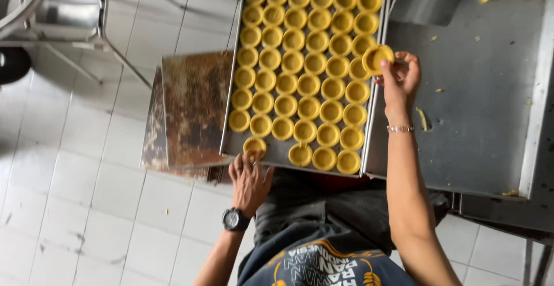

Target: The person arranges yellow pastry shells in metal trays, moving them from one tray to another by hand and positioning them in rows.

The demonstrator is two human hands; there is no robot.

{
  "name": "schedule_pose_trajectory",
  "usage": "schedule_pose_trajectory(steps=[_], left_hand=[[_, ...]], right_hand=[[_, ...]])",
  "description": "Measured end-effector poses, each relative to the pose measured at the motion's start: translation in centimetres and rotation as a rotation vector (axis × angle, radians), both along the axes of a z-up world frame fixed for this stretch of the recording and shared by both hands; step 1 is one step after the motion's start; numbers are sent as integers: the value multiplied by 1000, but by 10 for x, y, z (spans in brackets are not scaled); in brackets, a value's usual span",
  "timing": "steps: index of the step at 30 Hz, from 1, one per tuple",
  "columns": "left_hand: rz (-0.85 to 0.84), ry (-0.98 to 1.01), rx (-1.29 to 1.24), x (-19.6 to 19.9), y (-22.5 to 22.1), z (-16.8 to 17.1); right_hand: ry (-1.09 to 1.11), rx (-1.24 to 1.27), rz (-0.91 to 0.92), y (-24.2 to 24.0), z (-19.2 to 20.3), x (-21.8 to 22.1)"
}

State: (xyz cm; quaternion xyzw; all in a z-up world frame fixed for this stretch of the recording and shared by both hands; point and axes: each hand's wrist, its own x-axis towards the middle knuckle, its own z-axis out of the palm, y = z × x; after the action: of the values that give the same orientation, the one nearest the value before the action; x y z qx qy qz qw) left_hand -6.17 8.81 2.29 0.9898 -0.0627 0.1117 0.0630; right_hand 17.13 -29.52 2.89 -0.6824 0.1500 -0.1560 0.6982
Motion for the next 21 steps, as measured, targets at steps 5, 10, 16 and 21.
schedule_pose_trajectory(steps=[5, 10, 16, 21], left_hand=[[-68, 49, -149, -1, -37, 30], [-82, 142, -290, 4, -63, 35], [4, 81, -383, 23, -69, 65], [249, 436, -1313, 51, -66, 69]], right_hand=[[157, 32, 75, 22, -30, -106], [164, -60, 163, 44, -12, -148], [221, -54, 354, 108, 27, -159], [120, 70, 648, 136, 14, -121]])
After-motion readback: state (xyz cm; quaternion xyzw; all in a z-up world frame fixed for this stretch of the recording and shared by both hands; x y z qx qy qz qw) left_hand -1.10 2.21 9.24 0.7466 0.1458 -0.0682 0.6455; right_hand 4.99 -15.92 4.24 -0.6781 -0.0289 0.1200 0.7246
